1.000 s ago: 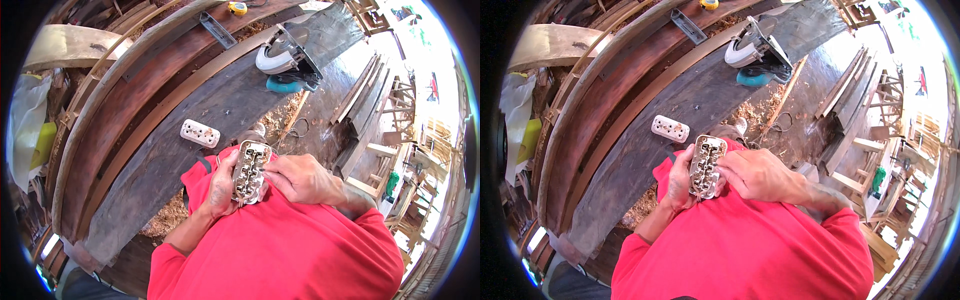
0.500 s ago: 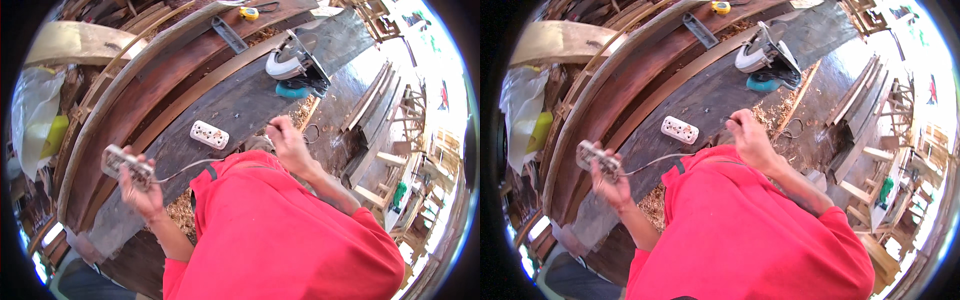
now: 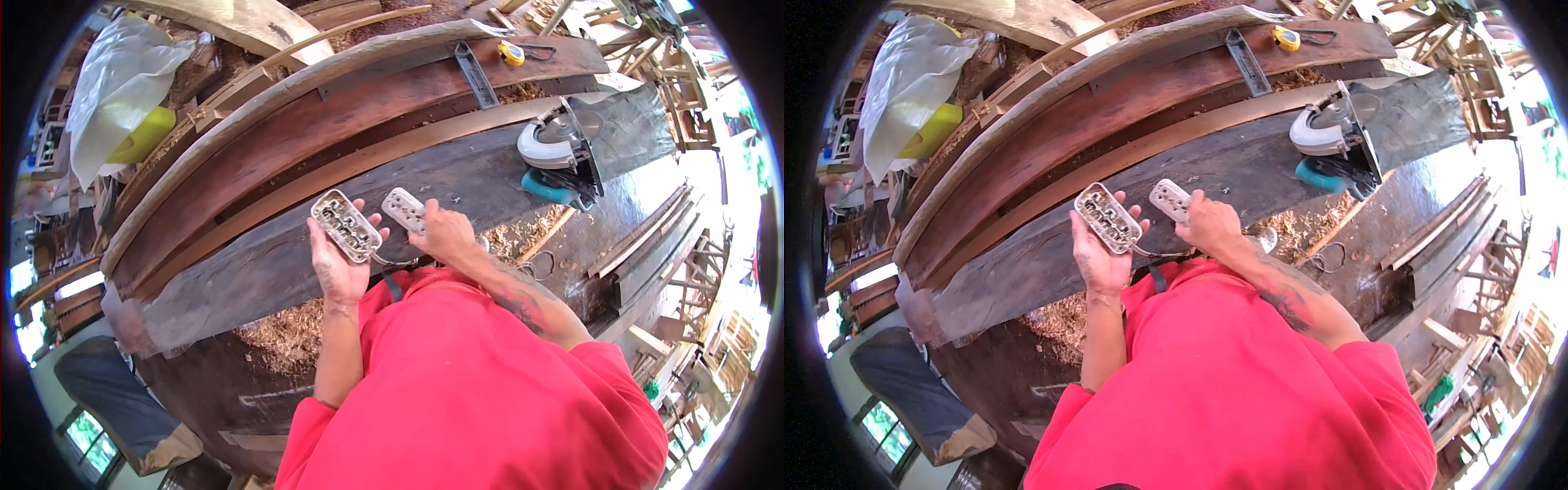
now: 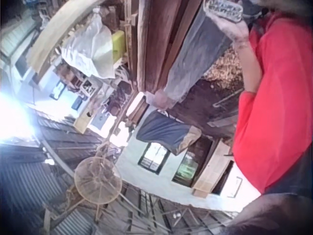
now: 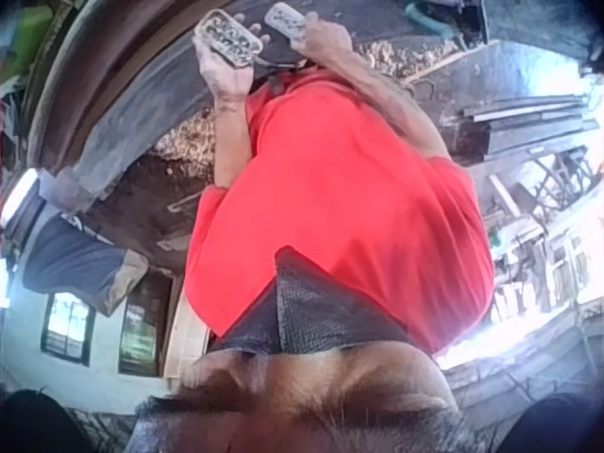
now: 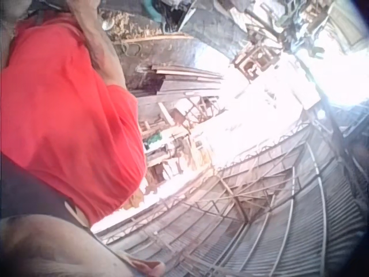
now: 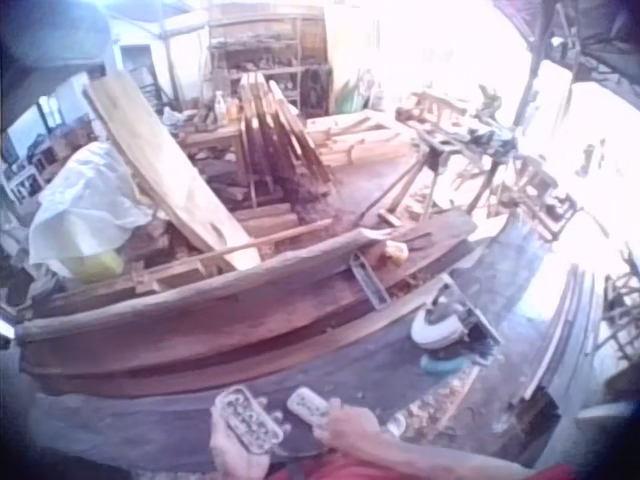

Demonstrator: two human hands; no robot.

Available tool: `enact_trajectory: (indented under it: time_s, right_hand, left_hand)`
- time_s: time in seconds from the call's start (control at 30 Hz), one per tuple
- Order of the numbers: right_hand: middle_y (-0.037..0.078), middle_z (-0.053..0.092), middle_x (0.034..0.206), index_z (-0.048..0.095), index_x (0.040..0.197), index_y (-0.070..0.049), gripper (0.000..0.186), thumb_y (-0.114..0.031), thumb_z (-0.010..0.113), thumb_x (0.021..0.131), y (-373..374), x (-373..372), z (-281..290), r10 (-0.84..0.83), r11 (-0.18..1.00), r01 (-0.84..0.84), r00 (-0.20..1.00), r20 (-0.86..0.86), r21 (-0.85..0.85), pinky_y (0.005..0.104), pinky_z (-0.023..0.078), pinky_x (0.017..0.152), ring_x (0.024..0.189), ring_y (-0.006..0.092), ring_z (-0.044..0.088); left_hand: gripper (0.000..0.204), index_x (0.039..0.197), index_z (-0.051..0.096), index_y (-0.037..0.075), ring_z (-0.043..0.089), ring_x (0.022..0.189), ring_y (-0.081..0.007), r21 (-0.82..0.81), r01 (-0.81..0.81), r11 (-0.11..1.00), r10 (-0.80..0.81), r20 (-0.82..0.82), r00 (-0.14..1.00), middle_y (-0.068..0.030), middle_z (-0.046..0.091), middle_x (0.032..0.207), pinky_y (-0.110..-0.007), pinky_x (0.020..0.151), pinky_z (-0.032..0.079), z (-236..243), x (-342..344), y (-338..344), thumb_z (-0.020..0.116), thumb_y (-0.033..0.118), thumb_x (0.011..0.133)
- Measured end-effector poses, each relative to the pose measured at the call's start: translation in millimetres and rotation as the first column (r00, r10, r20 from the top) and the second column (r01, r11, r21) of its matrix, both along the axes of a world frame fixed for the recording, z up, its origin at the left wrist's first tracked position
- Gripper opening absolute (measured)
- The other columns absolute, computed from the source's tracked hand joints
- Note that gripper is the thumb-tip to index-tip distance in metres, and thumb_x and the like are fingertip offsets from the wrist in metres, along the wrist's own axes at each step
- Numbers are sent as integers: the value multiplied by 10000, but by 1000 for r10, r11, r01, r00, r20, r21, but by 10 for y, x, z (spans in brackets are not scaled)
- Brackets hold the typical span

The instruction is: The person picks up a circular saw and moves through a woodworking shop, retrieves a small part from a green case, and proceeds to disassemble and inspect a white power outlet strip.

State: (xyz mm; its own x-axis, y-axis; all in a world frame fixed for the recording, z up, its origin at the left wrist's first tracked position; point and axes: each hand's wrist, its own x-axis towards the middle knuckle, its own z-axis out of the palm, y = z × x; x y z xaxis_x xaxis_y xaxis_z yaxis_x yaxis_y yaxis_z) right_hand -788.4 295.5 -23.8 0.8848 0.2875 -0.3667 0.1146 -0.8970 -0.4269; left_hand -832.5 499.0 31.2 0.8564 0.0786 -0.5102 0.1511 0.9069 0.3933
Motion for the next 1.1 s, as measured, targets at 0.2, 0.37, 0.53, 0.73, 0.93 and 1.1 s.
enact_trajectory:
  time_s: [0.2,0.37,0.53,0.73,0.93,1.1]
  right_hand:
    - [251,714,829,559,1000,40,538,-437,708,802,-266,67,231,-150,988,149,988,30,27,483,579,737,771,425,714]
    - [263,711,865,609,1057,79,636,-492,725,804,-400,13,632,-317,873,345,939,-137,344,450,567,758,833,425,712]
    - [258,710,870,609,1056,67,630,-483,754,785,-261,-40,1002,-353,819,364,929,-112,443,450,569,756,823,395,717]
    - [233,710,805,587,1032,55,588,-453,745,783,-190,-41,1037,-327,871,292,945,21,394,480,572,721,749,420,708]
    - [239,709,815,588,1012,44,615,-512,738,797,-133,34,1004,-272,902,250,962,13,352,491,568,693,743,416,710]
    - [248,723,936,606,1142,43,624,-459,767,809,37,39,1028,-209,921,199,978,-6,334,448,582,763,865,384,734]
  left_hand:
    - [508,1393,526,156,654,1102,-371,27,83,996,-83,1,997,-151,617,1327,-589,896,560,-56,94,-169,356,509,1071]
    - [500,1376,520,110,666,1070,-338,-2,189,982,-189,10,982,-149,632,1279,-533,903,565,12,265,-369,377,481,1072]
    - [489,1369,533,106,661,1093,-260,-10,220,975,-220,5,976,-104,654,1253,-424,956,539,41,417,-651,310,448,1099]
    - [544,1381,521,87,650,1085,-235,39,286,957,-288,82,954,-78,654,1238,-412,945,536,8,438,-852,293,492,1097]
    - [586,1381,505,47,657,1064,-257,25,280,960,-281,55,958,-118,652,1212,-421,934,554,51,471,-853,285,507,1093]
    - [660,1378,514,35,658,1080,-262,49,264,963,-266,43,963,-135,652,1226,-433,966,542,-35,363,-705,244,558,1079]
